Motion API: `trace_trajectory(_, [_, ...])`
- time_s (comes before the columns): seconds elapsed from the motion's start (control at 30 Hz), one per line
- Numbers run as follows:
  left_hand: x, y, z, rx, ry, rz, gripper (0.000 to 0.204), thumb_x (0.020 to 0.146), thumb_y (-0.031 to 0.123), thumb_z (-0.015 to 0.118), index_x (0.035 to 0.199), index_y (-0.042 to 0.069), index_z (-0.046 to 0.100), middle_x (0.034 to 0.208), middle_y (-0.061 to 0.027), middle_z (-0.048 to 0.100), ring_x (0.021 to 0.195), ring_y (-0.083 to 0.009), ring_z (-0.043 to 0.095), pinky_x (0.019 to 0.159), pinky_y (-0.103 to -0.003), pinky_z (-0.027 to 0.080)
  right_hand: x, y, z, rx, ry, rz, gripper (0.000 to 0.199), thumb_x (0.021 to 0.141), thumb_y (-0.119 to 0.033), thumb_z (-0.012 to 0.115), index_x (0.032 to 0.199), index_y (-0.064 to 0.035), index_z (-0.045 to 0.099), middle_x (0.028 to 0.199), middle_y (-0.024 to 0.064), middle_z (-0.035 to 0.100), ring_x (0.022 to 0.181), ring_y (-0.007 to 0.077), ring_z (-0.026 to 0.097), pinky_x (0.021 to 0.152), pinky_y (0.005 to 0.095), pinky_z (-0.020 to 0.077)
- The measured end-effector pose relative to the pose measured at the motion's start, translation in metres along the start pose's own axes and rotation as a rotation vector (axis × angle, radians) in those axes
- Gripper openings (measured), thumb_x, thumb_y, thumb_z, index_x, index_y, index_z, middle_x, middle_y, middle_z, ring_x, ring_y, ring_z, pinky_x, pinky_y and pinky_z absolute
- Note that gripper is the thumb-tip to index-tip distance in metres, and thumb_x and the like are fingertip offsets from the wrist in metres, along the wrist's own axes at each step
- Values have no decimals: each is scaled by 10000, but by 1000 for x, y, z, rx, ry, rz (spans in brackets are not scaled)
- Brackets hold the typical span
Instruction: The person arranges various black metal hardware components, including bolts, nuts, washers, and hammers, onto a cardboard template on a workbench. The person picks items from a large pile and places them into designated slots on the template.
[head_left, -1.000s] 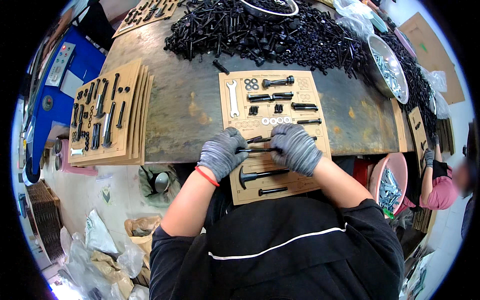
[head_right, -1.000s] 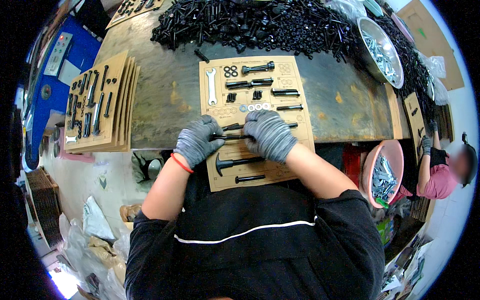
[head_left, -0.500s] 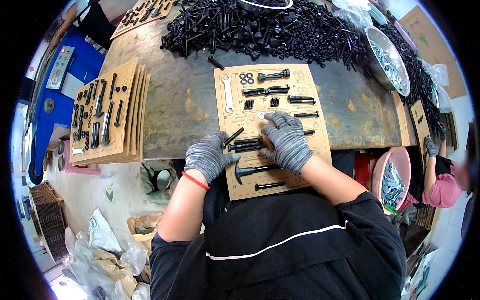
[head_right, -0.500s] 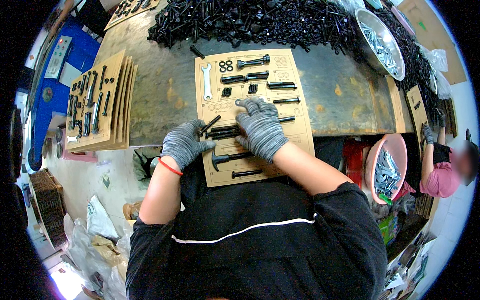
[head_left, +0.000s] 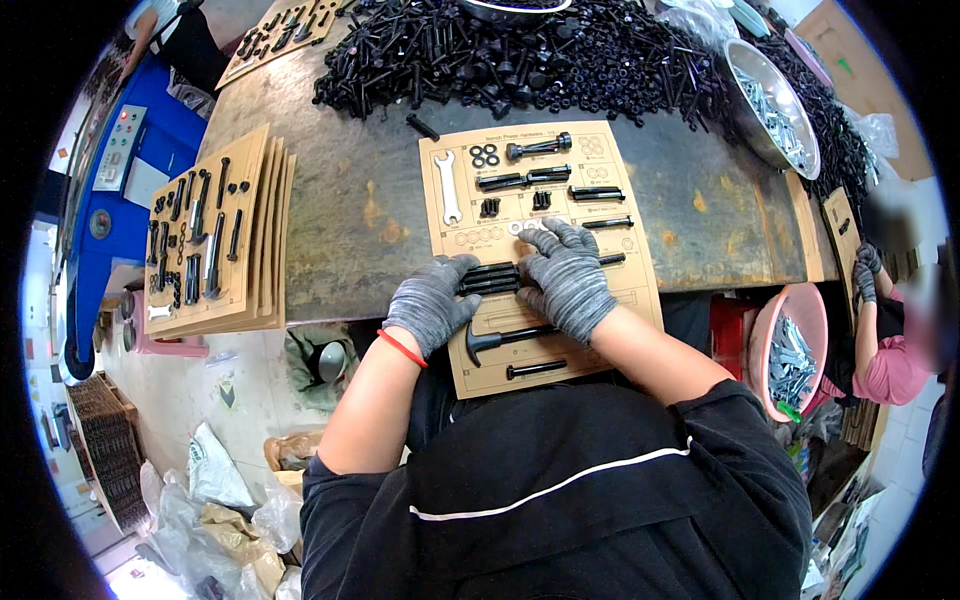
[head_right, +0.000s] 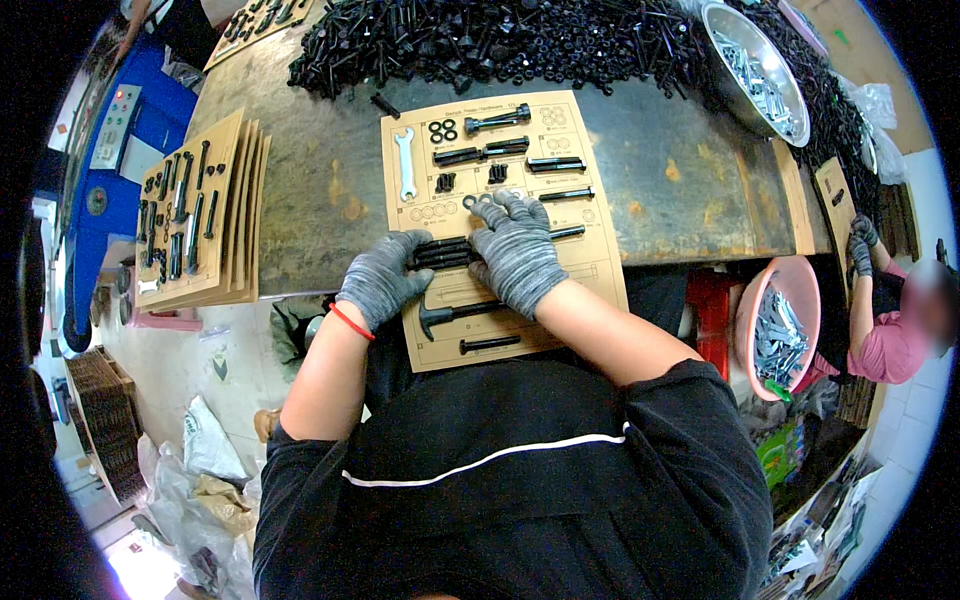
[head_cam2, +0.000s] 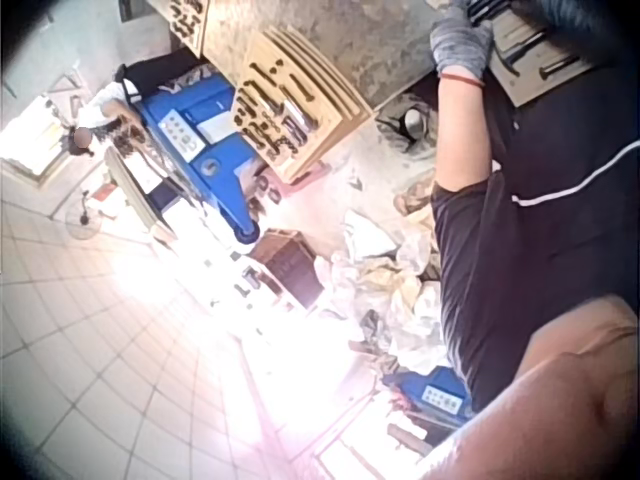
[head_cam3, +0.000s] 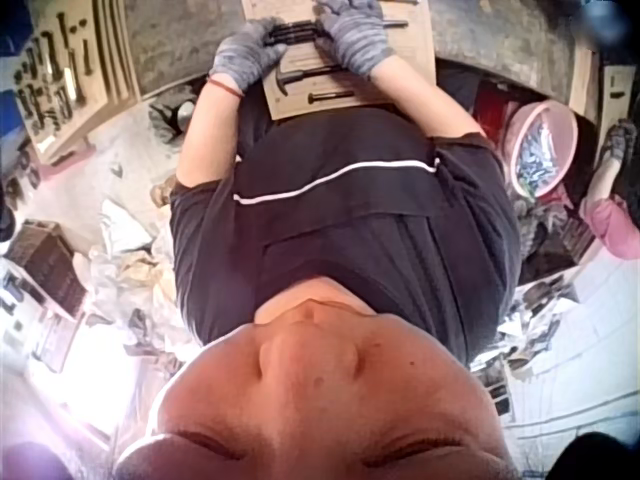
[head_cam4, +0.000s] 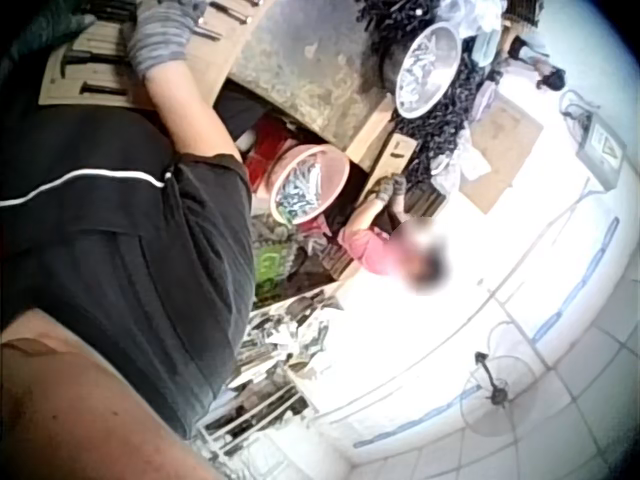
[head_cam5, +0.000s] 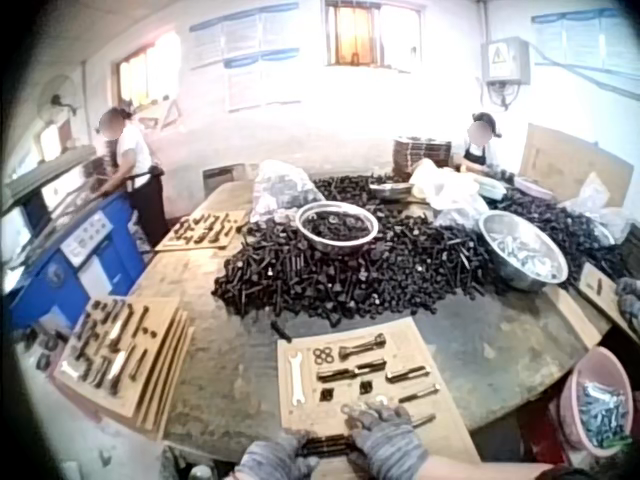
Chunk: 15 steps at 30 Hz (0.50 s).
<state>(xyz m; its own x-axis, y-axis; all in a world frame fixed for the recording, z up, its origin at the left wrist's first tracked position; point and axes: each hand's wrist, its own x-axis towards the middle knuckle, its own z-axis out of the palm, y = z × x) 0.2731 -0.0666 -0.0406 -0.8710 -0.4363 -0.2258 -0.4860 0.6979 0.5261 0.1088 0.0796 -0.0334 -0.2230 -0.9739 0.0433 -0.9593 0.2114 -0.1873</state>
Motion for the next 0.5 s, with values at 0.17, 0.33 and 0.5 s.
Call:
trace_trajectory(0.17, [-6, 7, -14, -278, 65, -110, 787, 716, 249, 795, 1395, 118, 420, 905, -115, 623, 807, -209, 617, 740, -347, 511, -13, 31, -15, 50, 120, 55, 491, 746, -406, 711, 1143, -126, 639, 1331, 124, 517, 1302, 353, 383, 1085, 504, 263])
trace_trajectory(0.33, [11, -54, 24, -545, 591, -202, 612, 788, 31, 681, 1347, 77, 438, 887, -9, 575, 700, -86, 482, 696, -231, 474, -28, 139, -52, 24, 219, 354, 513, 781, -341, 694, 1202, -70, 583, 1329, 159, 507, 1262, 357, 429, 1093, 456, 294])
trace_trajectory(0.5, [18, -75, 49, -101, 837, -267, 357, 840, 103, 651, 1184, 25, 596, 1021, -100, 670, 849, -172, 610, 798, -296, 500, -45, 296, -101, -248, 515, 557, 545, 768, -283, 701, 1248, -73, 550, 1269, 175, 549, 1191, 356, 486, 1041, 422, 375])
